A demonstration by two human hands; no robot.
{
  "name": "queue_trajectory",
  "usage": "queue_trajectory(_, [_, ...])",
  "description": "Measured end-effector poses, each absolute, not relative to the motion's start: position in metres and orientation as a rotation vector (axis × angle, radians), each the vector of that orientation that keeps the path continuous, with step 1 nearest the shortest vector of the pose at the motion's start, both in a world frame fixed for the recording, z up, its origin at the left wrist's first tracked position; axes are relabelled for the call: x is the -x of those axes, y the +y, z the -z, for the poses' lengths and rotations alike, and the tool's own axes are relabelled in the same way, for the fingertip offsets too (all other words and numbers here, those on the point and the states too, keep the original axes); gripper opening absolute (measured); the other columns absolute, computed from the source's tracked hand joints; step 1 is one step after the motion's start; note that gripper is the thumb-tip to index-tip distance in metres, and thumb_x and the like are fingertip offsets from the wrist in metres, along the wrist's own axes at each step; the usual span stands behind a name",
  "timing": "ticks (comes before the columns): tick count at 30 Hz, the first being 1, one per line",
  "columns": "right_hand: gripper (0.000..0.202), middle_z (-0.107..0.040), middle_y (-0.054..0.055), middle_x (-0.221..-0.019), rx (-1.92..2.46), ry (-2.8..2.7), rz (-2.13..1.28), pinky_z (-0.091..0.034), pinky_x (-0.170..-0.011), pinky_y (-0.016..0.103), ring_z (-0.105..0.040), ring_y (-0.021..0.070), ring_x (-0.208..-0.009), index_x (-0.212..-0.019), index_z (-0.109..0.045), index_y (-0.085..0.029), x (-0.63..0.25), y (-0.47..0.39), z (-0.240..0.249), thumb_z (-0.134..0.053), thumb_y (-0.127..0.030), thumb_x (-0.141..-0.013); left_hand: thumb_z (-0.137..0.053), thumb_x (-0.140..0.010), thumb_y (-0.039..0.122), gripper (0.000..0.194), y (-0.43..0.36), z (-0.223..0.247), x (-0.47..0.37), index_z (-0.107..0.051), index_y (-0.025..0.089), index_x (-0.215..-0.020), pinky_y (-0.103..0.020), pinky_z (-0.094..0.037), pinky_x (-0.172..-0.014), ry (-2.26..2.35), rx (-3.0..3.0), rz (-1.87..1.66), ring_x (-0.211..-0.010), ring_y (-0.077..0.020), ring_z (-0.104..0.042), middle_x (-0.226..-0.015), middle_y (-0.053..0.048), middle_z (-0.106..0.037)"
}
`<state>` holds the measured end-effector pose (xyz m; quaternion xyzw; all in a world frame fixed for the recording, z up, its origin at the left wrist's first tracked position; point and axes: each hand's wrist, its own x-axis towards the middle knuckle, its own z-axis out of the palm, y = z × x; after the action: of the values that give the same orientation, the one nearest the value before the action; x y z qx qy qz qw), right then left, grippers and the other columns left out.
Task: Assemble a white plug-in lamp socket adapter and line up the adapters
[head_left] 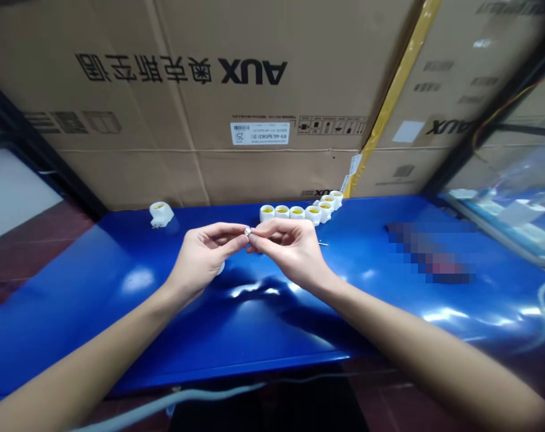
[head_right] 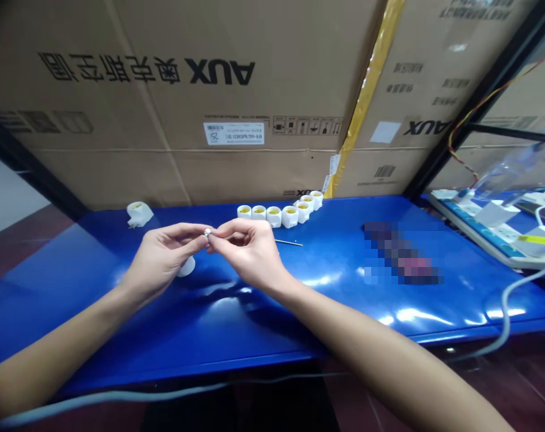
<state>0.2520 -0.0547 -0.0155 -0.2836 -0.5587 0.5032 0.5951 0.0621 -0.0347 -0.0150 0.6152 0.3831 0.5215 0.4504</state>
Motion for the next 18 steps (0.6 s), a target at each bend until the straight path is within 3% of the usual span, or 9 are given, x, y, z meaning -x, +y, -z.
queue_trajectory(4, [0.031,-0.081,0.004,-0.083,0.626,-1.268,-1.184,-0.070,-0.081,0.039,-0.081,0.0228,-0.079,-0.078,-0.080,-0.022,-0.2509,-0.0548,0.0152,-0.101,-0.045,-0.075,-0.103,-0.071,0.044,0.033,-0.0351,0.0136,-0.0616,-0.090,0.022,-0.091,-0.039,-0.071,-0.083,0.906,-1.509,-1.272,-0.081,-0.0274,-0.084,-0.086,-0.008,-0.087])
queue_trajectory(10, [0.036,-0.081,0.004,-0.085,0.617,-1.223,-1.204,-0.072,-0.083,0.041,-0.082,0.0224,-0.077,-0.078,-0.079,-0.021,-0.2507,-0.0526,0.0134,-0.104,-0.046,-0.069,-0.101,-0.074,0.047,0.035,-0.0389,0.0111,-0.0618,-0.091,0.022,-0.097,-0.044,-0.072,-0.086,0.929,-1.559,-1.343,-0.085,-0.0301,-0.085,-0.091,-0.009,-0.088])
queue_trajectory(18, [0.031,-0.083,0.005,-0.083,0.596,-1.215,-1.236,-0.072,-0.084,0.041,-0.083,0.0233,-0.078,-0.083,-0.084,-0.020,-0.2535,-0.0514,0.0119,-0.103,-0.043,-0.072,-0.099,-0.079,0.044,0.029,-0.0410,0.0082,-0.0639,-0.090,0.022,-0.096,-0.041,-0.071,-0.083,0.858,-1.540,-1.359,-0.080,-0.0267,-0.084,-0.088,-0.007,-0.087])
